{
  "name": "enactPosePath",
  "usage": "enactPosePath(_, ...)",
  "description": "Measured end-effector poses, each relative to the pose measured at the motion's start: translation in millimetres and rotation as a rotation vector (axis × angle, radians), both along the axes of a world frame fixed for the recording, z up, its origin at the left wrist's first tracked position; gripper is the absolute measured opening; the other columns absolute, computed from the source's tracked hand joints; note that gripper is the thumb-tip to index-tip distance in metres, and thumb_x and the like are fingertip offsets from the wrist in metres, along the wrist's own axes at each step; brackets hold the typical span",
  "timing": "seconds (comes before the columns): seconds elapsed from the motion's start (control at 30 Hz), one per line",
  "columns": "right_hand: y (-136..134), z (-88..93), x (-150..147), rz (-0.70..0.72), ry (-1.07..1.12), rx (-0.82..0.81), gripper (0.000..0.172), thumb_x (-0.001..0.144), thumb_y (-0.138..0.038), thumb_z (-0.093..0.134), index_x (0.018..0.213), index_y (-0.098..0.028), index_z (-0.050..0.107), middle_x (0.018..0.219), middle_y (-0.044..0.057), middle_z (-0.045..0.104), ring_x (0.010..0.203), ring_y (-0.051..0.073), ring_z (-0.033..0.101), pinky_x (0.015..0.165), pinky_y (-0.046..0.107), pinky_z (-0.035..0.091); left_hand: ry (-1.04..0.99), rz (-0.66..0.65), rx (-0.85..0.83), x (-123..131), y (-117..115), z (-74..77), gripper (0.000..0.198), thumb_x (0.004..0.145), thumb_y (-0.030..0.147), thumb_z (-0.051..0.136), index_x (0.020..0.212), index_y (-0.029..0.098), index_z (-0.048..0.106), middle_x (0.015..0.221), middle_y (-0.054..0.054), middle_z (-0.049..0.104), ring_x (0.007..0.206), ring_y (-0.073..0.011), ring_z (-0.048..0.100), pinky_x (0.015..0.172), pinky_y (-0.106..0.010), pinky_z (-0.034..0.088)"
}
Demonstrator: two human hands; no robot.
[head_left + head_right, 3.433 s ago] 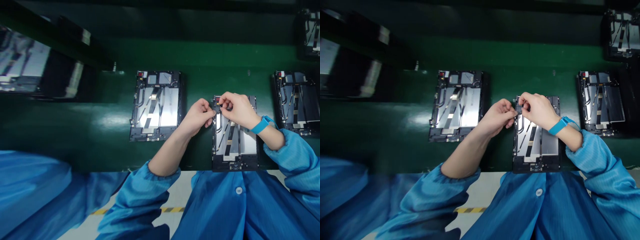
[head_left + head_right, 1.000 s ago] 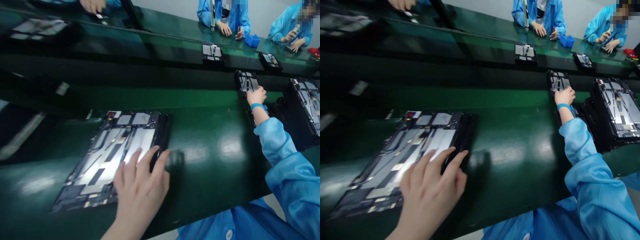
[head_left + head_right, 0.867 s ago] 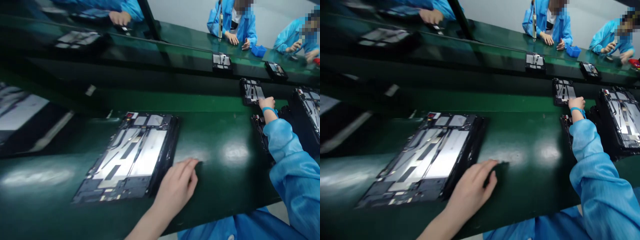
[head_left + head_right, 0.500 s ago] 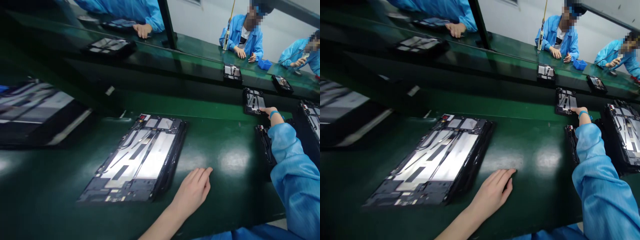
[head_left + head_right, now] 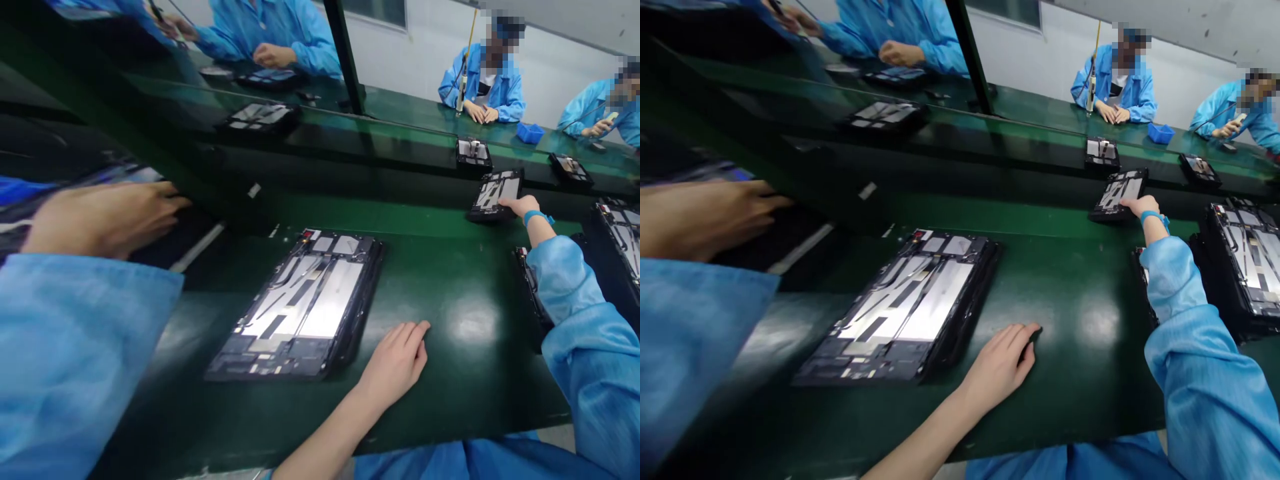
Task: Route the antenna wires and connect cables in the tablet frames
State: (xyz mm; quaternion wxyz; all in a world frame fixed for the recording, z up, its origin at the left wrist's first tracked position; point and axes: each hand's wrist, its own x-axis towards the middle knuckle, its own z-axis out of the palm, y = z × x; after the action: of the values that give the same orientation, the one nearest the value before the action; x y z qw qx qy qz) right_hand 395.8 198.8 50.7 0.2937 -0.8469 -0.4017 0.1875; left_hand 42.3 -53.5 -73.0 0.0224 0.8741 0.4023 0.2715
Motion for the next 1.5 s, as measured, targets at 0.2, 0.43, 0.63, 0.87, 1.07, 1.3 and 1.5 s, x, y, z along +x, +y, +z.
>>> enactPosePath(0.2,-28.6,4.3,-51.1,0.076,0.292,0.126,0.034,0.077,-0.028,0.087,0.098,-0.012,0.067,0.094,0.011,0.076,0.093,0.022,0.072,0.086,0.033,0.063,-0.244,0.047,-0.348,-6.6,2.3,8.1,0.023,0.096,0.018,0.049,0.111,0.017,0.065,0.087,-0.005,0.071,0.076,-0.0189,0.068,0.075,-0.033,0.057)
enactPosePath(0.43,-184.5,-21.6,-102.9,0.210,0.921,0.157,0.041,0.066,-0.035,0.094,0.094,-0.021,0.066,0.106,0.010,0.080,0.103,0.027,0.077,0.101,0.044,0.064,-0.852,0.444,-0.878,-1.8,24.9,32.8,0.056,0.097,0.050,0.049,0.137,0.012,0.058,0.104,-0.009,0.071,0.065,-0.0126,0.059,0.061,-0.028,0.049)
enactPosePath(0.63,-330.4,-38.5,-92.8,0.273,0.881,-0.140,0.068,0.071,-0.053,0.088,0.128,-0.026,0.063,0.121,0.011,0.079,0.106,0.032,0.078,0.097,0.051,0.066,-0.480,0.304,-0.961,6.9,-9.0,58.0,0.061,0.098,0.050,0.049,0.145,0.011,0.058,0.094,-0.006,0.072,0.085,-0.0204,0.067,0.082,-0.035,0.053)
enactPosePath(0.87,-341.8,-18.1,-55.5,0.633,0.033,-0.212,0.053,0.083,-0.066,0.073,0.123,-0.030,0.074,0.089,0.009,0.079,0.074,0.034,0.074,0.068,0.054,0.061,-0.143,0.209,-0.819,13.2,-36.0,65.5,0.054,0.099,0.040,0.052,0.146,0.014,0.053,0.095,-0.005,0.071,0.078,-0.0195,0.066,0.074,-0.034,0.055)
enactPosePath(1.07,-252.6,-38.7,-89.9,0.595,-0.276,0.175,0.037,0.094,-0.054,0.063,0.104,-0.021,0.074,0.105,0.017,0.071,0.112,0.040,0.062,0.101,0.060,0.049,0.149,0.322,-0.560,34.7,11.6,86.1,0.024,0.097,0.031,0.054,0.107,0.017,0.071,0.099,-0.010,0.072,0.091,-0.0236,0.070,0.077,-0.033,0.055)
enactPosePath(1.3,-202.7,-70.5,-116.3,0.596,-0.200,0.144,0.042,0.092,-0.059,0.066,0.080,-0.020,0.073,0.088,0.014,0.066,0.107,0.038,0.060,0.098,0.055,0.047,0.570,0.288,-0.622,67.4,25.3,116.2,0.030,0.094,0.017,0.048,0.115,0.010,0.068,0.104,-0.018,0.072,0.100,-0.0343,0.074,0.076,-0.039,0.058)
enactPosePath(1.5,-191.2,-61.3,-118.6,0.732,-0.127,0.130,0.013,0.090,-0.034,0.072,0.081,-0.026,0.076,0.089,0.005,0.074,0.096,0.029,0.064,0.096,0.050,0.046,0.569,0.324,-0.660,74.9,29.6,116.5,0.032,0.094,0.013,0.045,0.116,0.007,0.067,0.102,-0.020,0.073,0.096,-0.0346,0.076,0.078,-0.042,0.060)
